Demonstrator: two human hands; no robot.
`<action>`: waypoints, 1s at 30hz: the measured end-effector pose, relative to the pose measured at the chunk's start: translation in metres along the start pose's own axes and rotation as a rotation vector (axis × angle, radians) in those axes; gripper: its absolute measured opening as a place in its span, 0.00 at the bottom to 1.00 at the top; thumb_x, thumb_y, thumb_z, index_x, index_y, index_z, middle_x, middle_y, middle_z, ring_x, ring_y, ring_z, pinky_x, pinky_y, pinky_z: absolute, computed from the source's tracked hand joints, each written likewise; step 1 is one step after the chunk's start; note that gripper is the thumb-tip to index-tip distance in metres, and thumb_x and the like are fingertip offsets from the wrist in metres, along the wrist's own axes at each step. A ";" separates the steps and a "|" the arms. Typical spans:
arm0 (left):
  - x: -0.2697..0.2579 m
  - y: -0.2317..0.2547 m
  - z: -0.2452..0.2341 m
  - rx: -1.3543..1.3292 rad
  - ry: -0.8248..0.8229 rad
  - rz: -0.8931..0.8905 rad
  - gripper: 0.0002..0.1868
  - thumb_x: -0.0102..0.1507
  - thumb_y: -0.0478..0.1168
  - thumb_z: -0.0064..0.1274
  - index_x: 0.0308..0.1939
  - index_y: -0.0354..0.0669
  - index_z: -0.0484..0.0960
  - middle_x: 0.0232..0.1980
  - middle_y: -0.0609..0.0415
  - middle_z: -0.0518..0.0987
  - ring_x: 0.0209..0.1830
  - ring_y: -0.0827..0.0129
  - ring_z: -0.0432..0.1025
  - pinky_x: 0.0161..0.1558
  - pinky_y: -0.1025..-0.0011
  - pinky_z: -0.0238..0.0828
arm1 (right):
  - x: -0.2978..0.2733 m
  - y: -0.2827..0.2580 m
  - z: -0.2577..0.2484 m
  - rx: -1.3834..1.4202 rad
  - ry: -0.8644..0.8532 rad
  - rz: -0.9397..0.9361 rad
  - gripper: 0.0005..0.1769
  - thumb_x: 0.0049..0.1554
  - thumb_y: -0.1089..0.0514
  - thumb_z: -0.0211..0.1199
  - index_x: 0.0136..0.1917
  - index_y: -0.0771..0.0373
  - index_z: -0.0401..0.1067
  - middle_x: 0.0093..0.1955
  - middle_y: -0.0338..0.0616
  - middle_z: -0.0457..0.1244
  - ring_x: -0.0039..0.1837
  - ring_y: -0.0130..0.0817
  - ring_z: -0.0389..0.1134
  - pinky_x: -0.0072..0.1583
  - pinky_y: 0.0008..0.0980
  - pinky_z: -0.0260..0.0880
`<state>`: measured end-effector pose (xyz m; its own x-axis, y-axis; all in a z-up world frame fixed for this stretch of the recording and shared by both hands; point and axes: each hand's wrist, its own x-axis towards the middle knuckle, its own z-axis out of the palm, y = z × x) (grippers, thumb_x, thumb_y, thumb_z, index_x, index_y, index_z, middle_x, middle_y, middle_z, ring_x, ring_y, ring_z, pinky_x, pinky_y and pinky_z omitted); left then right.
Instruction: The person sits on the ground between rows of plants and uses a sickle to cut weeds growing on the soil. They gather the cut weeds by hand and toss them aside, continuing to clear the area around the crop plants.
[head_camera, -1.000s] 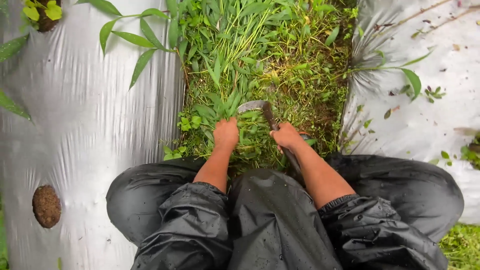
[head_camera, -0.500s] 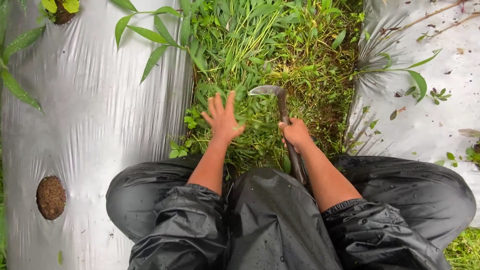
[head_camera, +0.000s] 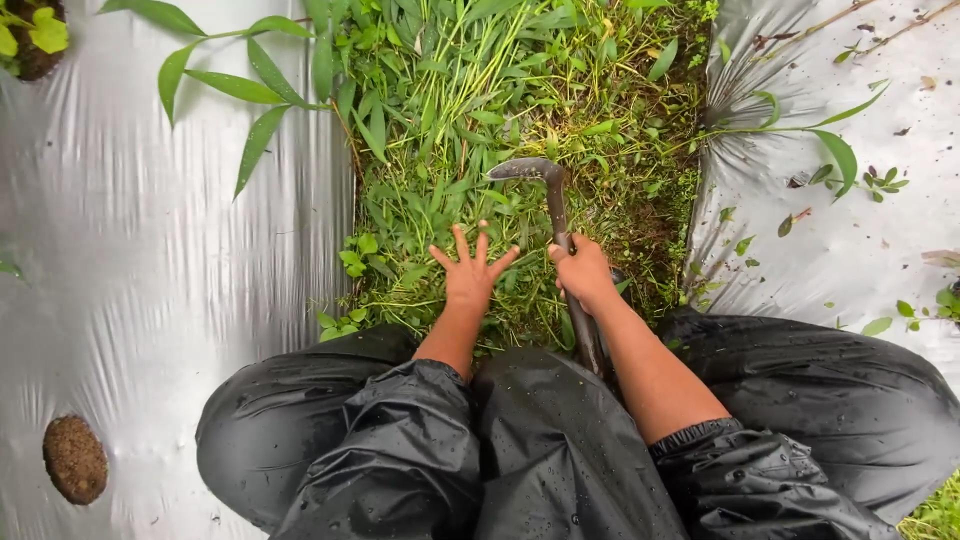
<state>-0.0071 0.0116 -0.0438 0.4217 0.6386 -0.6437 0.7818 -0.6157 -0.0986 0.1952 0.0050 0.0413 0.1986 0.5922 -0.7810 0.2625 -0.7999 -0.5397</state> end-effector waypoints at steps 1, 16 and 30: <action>0.007 -0.004 0.007 -0.004 -0.001 0.000 0.61 0.59 0.40 0.68 0.83 0.81 0.40 0.85 0.36 0.44 0.81 0.22 0.36 0.59 0.12 0.46 | 0.001 0.000 0.000 -0.003 -0.001 0.001 0.34 0.68 0.52 0.53 0.77 0.79 0.53 0.35 0.53 0.66 0.33 0.35 0.70 0.37 0.36 0.77; 0.016 -0.076 -0.031 -0.598 0.495 -0.029 0.56 0.54 0.27 0.70 0.79 0.66 0.57 0.80 0.43 0.53 0.70 0.40 0.62 0.61 0.38 0.69 | 0.018 -0.004 0.008 -0.006 0.062 -0.113 0.35 0.70 0.52 0.51 0.79 0.81 0.48 0.52 0.64 0.64 0.43 0.38 0.72 0.41 0.38 0.79; 0.005 -0.053 0.039 -1.364 0.016 -0.675 0.67 0.60 0.51 0.71 0.81 0.85 0.26 0.83 0.29 0.31 0.81 0.24 0.36 0.69 0.18 0.41 | 0.021 0.010 0.027 -0.416 0.148 -0.153 0.28 0.67 0.48 0.57 0.69 0.73 0.62 0.55 0.74 0.65 0.56 0.65 0.72 0.52 0.60 0.78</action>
<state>-0.0646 0.0295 -0.0710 -0.1793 0.6275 -0.7577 0.6344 0.6624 0.3984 0.1769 0.0064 0.0110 0.2523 0.7320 -0.6328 0.6498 -0.6128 -0.4498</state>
